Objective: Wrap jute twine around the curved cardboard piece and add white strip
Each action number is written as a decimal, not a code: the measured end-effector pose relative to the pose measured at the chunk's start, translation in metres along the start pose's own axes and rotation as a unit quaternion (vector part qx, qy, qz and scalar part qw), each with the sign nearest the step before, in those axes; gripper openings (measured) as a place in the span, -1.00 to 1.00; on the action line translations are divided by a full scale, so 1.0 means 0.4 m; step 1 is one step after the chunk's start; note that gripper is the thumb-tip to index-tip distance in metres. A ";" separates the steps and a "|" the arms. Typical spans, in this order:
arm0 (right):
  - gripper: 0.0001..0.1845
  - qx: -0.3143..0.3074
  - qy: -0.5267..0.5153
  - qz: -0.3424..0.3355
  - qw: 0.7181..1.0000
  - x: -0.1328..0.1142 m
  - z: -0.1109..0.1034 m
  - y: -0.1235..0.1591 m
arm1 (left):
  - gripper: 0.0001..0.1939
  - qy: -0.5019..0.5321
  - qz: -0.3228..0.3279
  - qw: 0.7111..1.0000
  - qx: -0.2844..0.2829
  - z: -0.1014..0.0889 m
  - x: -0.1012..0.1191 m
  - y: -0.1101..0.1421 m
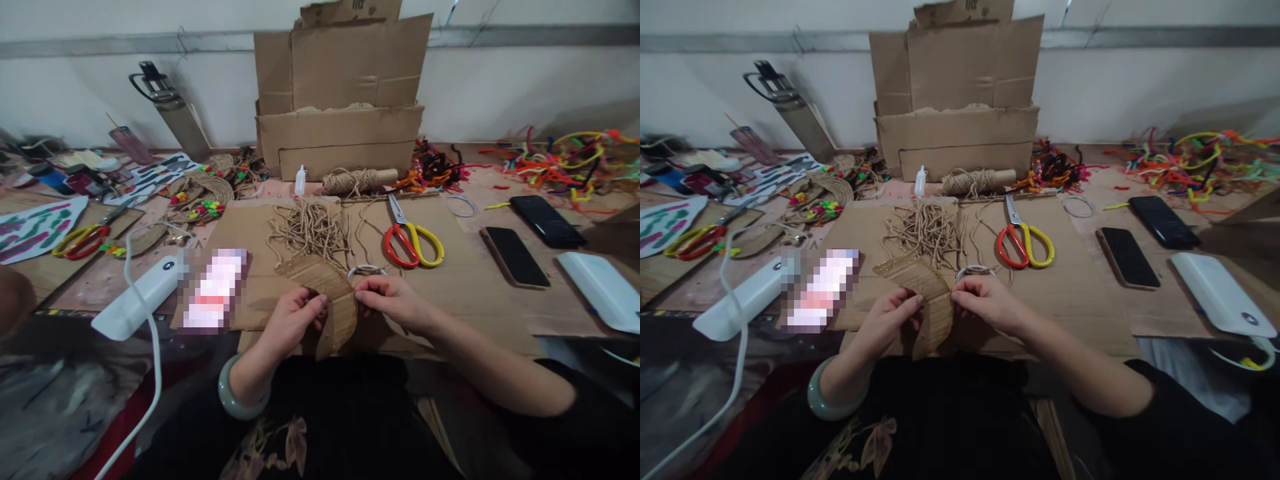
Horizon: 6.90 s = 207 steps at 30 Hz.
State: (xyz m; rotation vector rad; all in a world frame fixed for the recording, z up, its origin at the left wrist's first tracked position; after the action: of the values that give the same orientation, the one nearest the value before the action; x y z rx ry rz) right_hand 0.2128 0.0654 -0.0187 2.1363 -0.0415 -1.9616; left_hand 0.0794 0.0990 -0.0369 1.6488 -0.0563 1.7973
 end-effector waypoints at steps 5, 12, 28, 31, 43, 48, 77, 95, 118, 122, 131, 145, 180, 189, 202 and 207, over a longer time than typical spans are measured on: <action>-0.66 -0.030 0.086 -0.007 0.996 -0.008 -0.008 -0.004 | -0.69 0.176 -0.018 0.983 0.041 -0.027 -0.005 -0.008; -0.67 0.000 0.602 -0.162 0.782 -0.095 -0.093 -0.086 | -0.77 0.230 -0.005 0.972 0.059 -0.048 -0.012 -0.014; -0.78 0.172 0.596 -0.227 0.750 -0.238 -0.248 -0.075 | -0.76 0.194 -0.007 0.979 0.055 -0.043 -0.015 -0.017; -0.81 0.172 0.630 -0.201 0.730 -0.233 -0.279 -0.035 | -0.76 0.187 -0.007 0.981 0.057 -0.043 -0.015 -0.017; -0.73 -0.069 0.721 -0.153 0.672 -0.085 -0.137 -0.034 | -0.76 0.190 -0.007 0.980 0.059 -0.040 -0.015 -0.023; -0.79 -0.111 0.703 -0.185 0.677 -0.066 -0.083 -0.043 | -0.76 0.184 -0.011 0.980 0.071 -0.044 -0.016 -0.018; -0.93 0.386 0.278 -0.355 0.805 -0.359 -0.369 0.098 | -0.75 0.208 -0.026 0.975 0.074 -0.049 -0.024 -0.016; -0.88 0.166 0.551 -0.018 0.818 -0.114 -0.275 -0.209 | -0.75 0.224 -0.023 0.972 0.070 -0.047 -0.023 -0.013; -0.71 -0.057 0.730 0.060 0.678 -0.074 -0.266 -0.080 | -0.77 0.238 -0.018 0.969 0.061 -0.049 -0.028 -0.023; -0.69 -0.066 0.716 0.005 0.695 -0.082 -0.190 -0.117 | -0.77 0.233 -0.018 0.970 0.063 -0.050 -0.029 -0.023; -0.73 -0.040 0.694 -0.005 0.719 -0.047 -0.142 -0.185 | -0.76 0.236 -0.019 0.969 0.070 -0.047 -0.026 -0.020; -0.85 0.087 0.228 -0.199 0.949 -0.182 -0.053 -0.101 | -0.72 0.217 -0.009 0.974 0.063 -0.035 -0.030 -0.014; -0.87 0.046 0.400 -0.281 0.871 -0.245 0.038 -0.063 | -0.84 0.178 0.051 0.982 0.022 -0.003 -0.002 0.008; -0.83 0.088 0.583 -0.383 0.711 -0.315 0.133 0.031 | -0.85 0.138 0.074 0.988 0.011 0.027 0.025 0.034; -0.86 0.092 0.636 -0.376 0.667 -0.320 0.152 0.049 | -0.86 0.130 0.108 0.986 0.001 0.041 0.047 0.050; -0.85 0.091 0.639 -0.367 0.670 -0.320 0.149 0.049 | -0.89 0.116 0.114 0.987 -0.002 0.042 0.051 0.051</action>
State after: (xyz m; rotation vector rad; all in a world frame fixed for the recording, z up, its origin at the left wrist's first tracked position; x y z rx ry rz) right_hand 0.1442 0.0603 0.1062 3.4444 1.0133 -0.0939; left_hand 0.0845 0.0846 -0.0070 1.4671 -0.1486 2.1503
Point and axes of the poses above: each hand's wrist, its own y-axis away from the middle knuckle, its own z-axis out of the palm, x = y × z, the point moved 9 cm from there along -y, towards the middle knuckle, and after that the axes turned 7 degrees about -z, right-handed, at the moved point
